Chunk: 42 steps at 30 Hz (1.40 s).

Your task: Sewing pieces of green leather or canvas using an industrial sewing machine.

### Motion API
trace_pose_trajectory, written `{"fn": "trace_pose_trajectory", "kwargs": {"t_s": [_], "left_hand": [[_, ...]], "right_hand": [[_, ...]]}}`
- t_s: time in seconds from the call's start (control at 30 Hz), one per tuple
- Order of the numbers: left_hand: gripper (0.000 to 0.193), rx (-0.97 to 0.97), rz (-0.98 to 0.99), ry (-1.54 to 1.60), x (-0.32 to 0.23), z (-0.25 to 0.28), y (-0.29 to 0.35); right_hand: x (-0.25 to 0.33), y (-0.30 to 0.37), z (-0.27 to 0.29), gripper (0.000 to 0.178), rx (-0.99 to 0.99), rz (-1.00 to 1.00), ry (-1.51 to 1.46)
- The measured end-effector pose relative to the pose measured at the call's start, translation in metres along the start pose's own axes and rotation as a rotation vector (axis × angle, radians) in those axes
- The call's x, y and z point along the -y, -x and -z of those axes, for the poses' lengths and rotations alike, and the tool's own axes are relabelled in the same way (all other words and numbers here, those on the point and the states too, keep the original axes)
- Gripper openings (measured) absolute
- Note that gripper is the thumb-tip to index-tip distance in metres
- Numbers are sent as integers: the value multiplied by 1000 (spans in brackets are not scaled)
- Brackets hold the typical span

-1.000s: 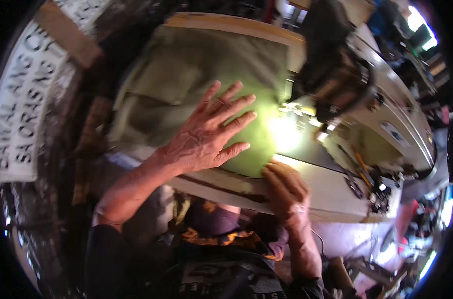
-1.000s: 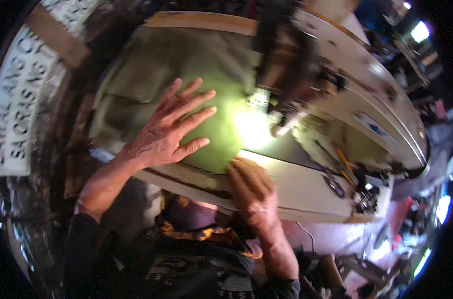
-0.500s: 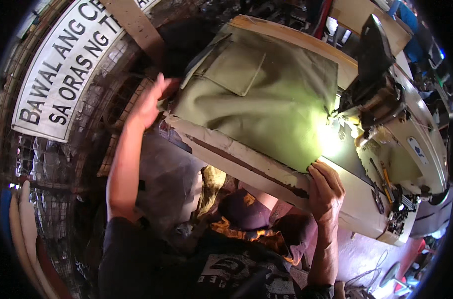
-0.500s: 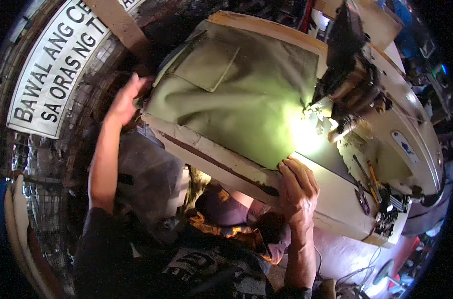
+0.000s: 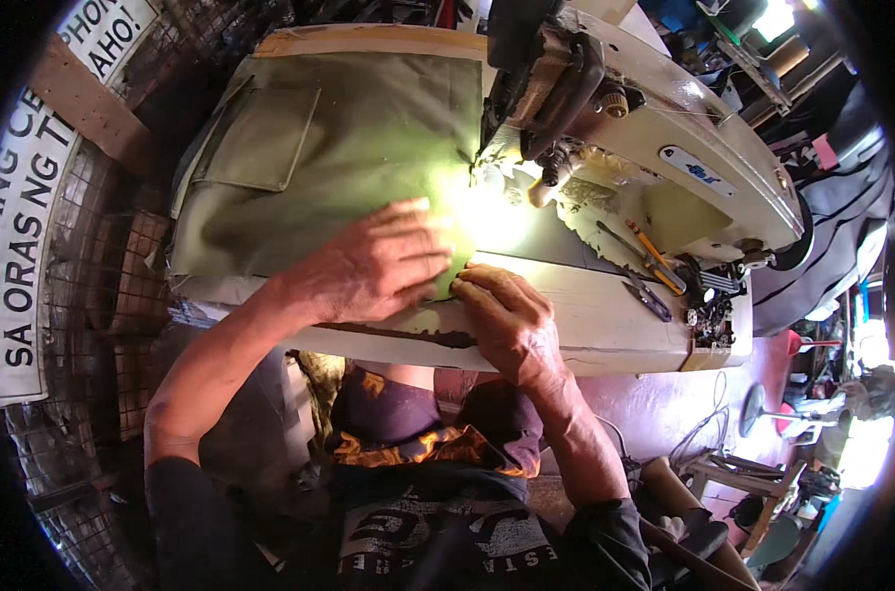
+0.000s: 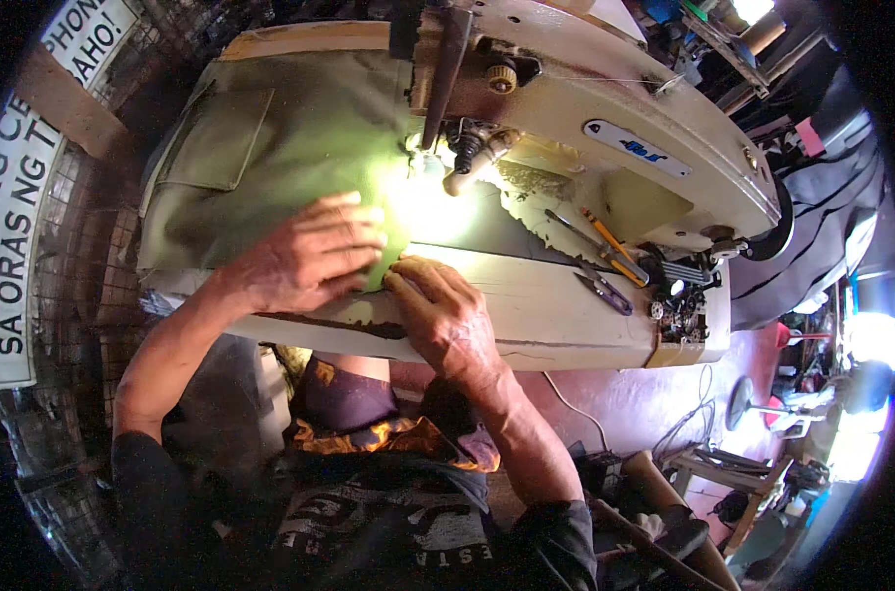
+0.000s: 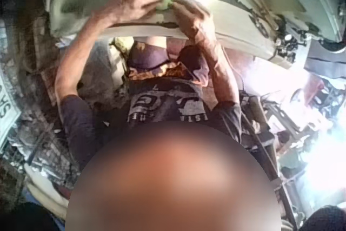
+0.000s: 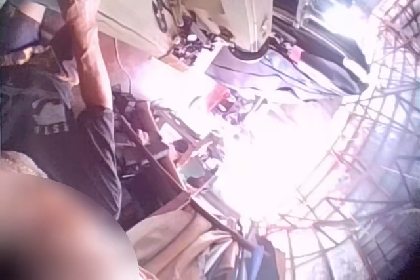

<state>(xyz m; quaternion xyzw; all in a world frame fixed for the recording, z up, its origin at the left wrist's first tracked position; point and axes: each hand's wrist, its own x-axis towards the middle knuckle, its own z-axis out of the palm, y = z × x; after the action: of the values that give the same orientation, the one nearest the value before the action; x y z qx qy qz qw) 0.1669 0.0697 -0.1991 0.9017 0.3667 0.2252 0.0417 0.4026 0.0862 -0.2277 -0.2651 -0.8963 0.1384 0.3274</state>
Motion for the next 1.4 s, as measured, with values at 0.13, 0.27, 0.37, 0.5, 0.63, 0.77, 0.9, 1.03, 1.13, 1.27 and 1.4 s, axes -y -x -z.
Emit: {"fn": "trace_pose_trajectory", "kwargs": {"t_s": [0.13,0.27,0.37,0.5,0.63,0.77,0.9,1.03,1.13,1.27,1.4], "left_hand": [[32,36,-19,114,10,-14,8],[37,45,-43,140,13,-13,8],[40,78,-49,149,19,-12,4],[41,73,-14,182,29,-11,-1],[40,59,8,189,45,-12,-11],[35,46,-15,172,66,-13,-20],[33,19,-64,145,87,-14,-29],[32,17,-72,136,95,-15,-34],[30,-12,-74,140,91,-13,-35],[25,-10,-45,101,84,-10,-36],[24,15,-24,103,82,-8,-36]], "right_hand": [[-3,0,8,41,123,48,13],[-14,-5,15,46,169,218,49],[-23,-14,21,46,212,345,78],[-36,-27,22,46,239,428,140],[-53,-38,19,44,260,428,135],[-68,-50,16,46,261,401,111],[-74,-56,13,48,368,241,139],[-75,-52,11,39,367,129,103],[-80,-47,14,29,272,-9,66],[-84,-45,20,22,152,-143,62],[-80,-53,17,25,311,89,7]]}}
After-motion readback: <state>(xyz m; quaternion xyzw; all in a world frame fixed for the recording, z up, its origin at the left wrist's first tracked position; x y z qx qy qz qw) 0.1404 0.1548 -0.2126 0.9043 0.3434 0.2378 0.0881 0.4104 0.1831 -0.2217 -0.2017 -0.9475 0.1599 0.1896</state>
